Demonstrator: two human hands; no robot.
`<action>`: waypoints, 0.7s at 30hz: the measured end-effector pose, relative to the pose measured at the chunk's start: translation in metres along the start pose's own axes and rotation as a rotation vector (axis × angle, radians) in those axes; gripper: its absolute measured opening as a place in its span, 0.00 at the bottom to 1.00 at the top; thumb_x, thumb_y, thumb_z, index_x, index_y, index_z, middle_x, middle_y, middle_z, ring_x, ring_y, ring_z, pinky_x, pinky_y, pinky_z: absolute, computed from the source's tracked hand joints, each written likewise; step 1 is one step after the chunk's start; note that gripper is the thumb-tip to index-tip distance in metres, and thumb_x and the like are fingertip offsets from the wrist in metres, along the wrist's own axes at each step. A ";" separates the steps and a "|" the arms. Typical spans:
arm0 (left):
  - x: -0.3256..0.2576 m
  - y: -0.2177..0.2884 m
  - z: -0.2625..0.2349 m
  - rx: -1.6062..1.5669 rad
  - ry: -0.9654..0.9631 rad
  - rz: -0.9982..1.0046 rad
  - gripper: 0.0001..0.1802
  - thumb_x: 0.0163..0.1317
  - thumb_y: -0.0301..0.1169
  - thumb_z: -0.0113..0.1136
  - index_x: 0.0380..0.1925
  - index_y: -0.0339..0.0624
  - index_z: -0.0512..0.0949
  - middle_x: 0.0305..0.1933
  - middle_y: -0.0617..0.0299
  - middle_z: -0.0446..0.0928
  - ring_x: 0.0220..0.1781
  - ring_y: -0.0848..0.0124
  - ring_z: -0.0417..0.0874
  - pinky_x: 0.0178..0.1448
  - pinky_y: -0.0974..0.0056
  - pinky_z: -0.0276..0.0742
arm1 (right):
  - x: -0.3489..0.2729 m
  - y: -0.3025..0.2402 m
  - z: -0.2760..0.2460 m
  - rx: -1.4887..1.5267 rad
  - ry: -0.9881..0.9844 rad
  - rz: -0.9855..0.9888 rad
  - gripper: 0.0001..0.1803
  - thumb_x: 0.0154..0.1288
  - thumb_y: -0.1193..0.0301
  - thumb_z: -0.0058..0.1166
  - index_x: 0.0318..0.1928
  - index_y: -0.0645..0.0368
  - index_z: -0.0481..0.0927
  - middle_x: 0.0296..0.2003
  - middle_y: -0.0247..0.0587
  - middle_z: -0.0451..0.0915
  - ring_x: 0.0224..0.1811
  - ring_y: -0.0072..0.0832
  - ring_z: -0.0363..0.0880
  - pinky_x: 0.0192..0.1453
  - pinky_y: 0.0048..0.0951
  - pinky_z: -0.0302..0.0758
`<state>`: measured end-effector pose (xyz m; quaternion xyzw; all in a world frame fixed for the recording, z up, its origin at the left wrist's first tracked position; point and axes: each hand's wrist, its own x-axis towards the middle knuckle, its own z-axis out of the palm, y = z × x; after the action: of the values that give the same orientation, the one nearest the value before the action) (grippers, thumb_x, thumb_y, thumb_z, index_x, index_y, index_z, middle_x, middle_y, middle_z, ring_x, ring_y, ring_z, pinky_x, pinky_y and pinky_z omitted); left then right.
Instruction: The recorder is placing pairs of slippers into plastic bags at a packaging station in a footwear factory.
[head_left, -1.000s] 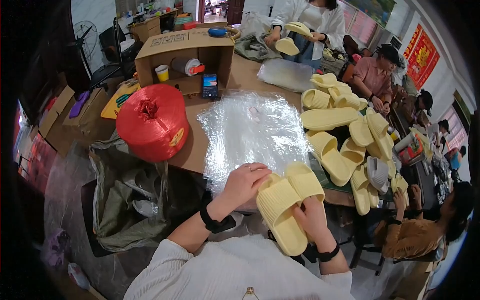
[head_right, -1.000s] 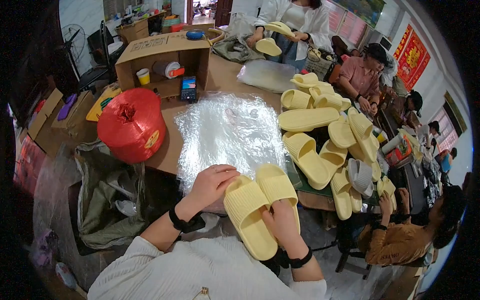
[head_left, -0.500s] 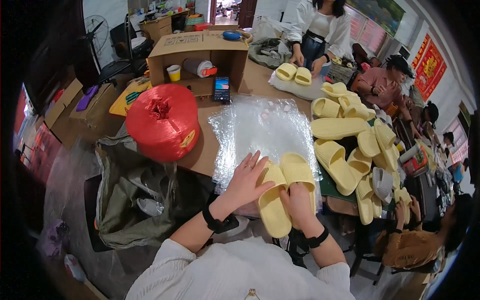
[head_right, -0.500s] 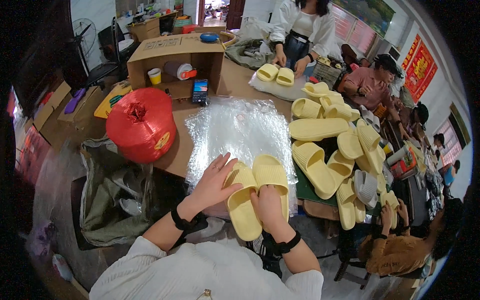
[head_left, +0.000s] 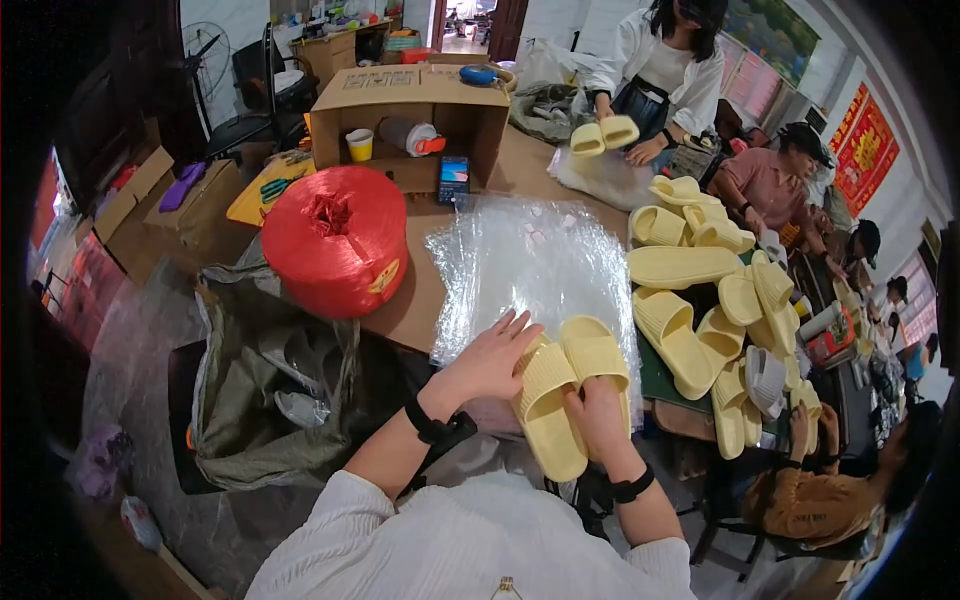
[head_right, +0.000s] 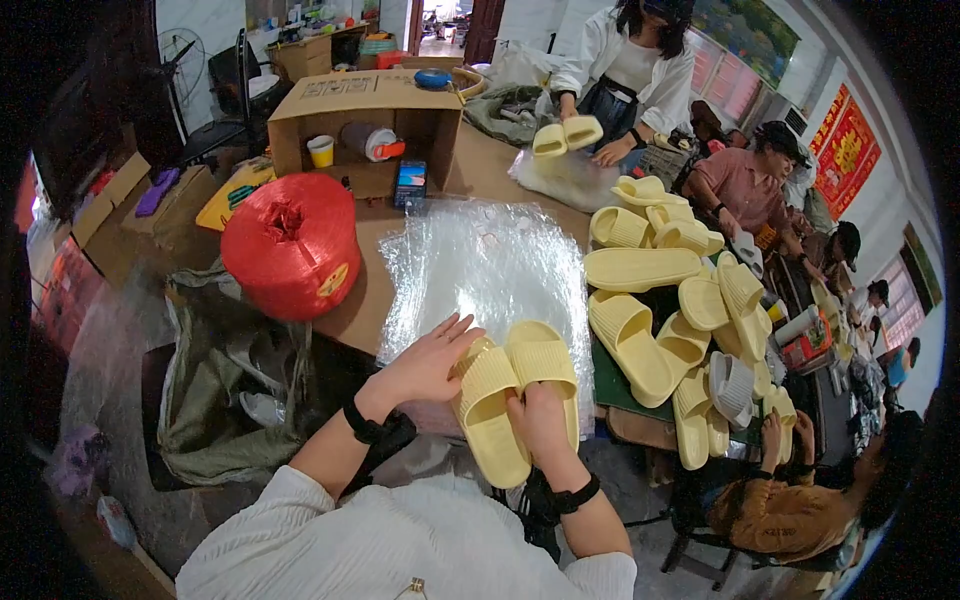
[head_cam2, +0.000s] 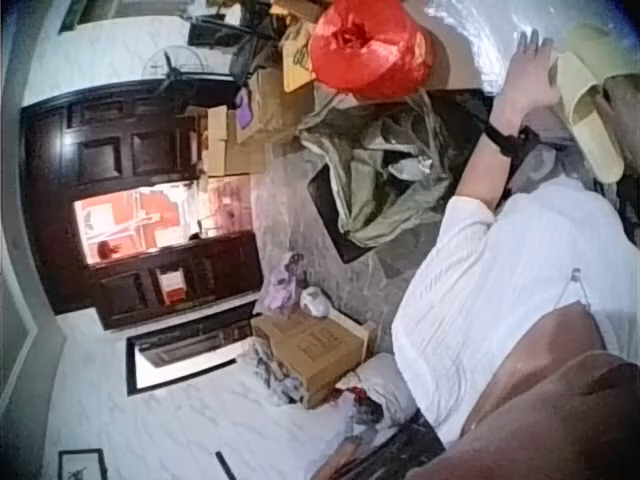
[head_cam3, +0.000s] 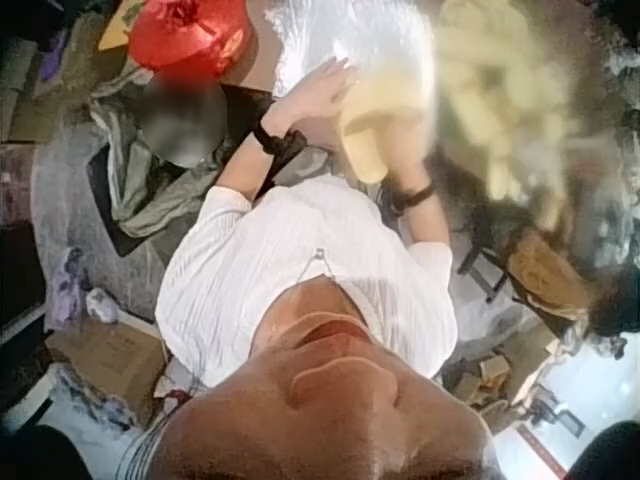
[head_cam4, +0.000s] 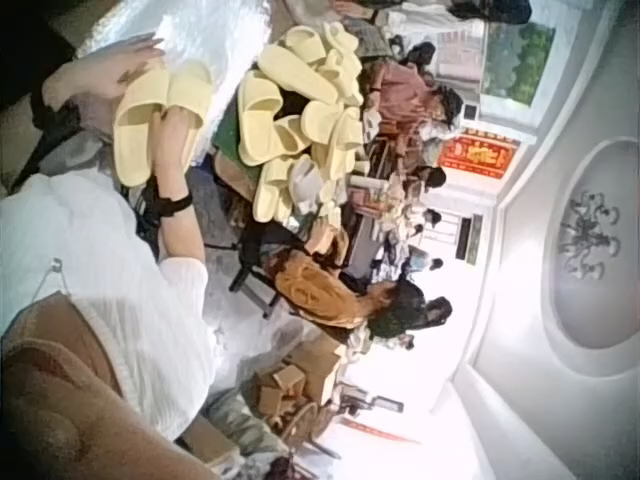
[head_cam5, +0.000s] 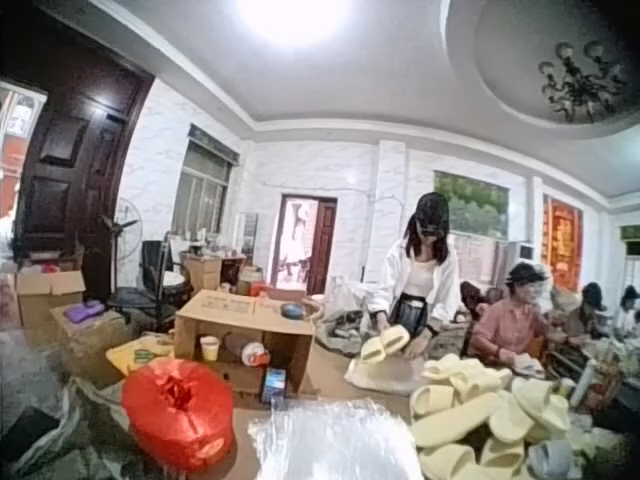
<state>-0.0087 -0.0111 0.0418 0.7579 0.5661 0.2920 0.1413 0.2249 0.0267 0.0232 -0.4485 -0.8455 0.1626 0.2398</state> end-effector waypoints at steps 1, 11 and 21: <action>-0.001 0.000 -0.001 0.027 -0.005 0.014 0.39 0.51 0.26 0.56 0.68 0.41 0.62 0.72 0.35 0.59 0.74 0.40 0.57 0.77 0.50 0.56 | 0.000 0.002 0.002 -0.002 -0.017 0.001 0.17 0.61 0.67 0.58 0.28 0.72 0.76 0.32 0.66 0.75 0.36 0.58 0.76 0.41 0.50 0.74; -0.002 -0.015 0.022 0.130 0.228 -0.096 0.24 0.57 0.25 0.57 0.56 0.45 0.74 0.60 0.47 0.75 0.59 0.48 0.77 0.59 0.52 0.77 | -0.003 0.002 0.004 0.009 0.034 0.038 0.18 0.61 0.66 0.59 0.27 0.72 0.75 0.29 0.65 0.75 0.32 0.58 0.76 0.36 0.50 0.72; 0.003 0.041 0.007 0.008 0.402 0.198 0.15 0.59 0.28 0.60 0.47 0.41 0.82 0.59 0.55 0.77 0.62 0.52 0.74 0.63 0.53 0.72 | -0.002 -0.024 -0.019 -0.029 0.119 -0.052 0.14 0.62 0.68 0.59 0.33 0.69 0.75 0.30 0.63 0.74 0.34 0.58 0.75 0.37 0.50 0.71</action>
<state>0.0276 -0.0207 0.0596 0.7368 0.5069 0.4474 -0.0067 0.2200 0.0136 0.0500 -0.4389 -0.8433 0.1171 0.2873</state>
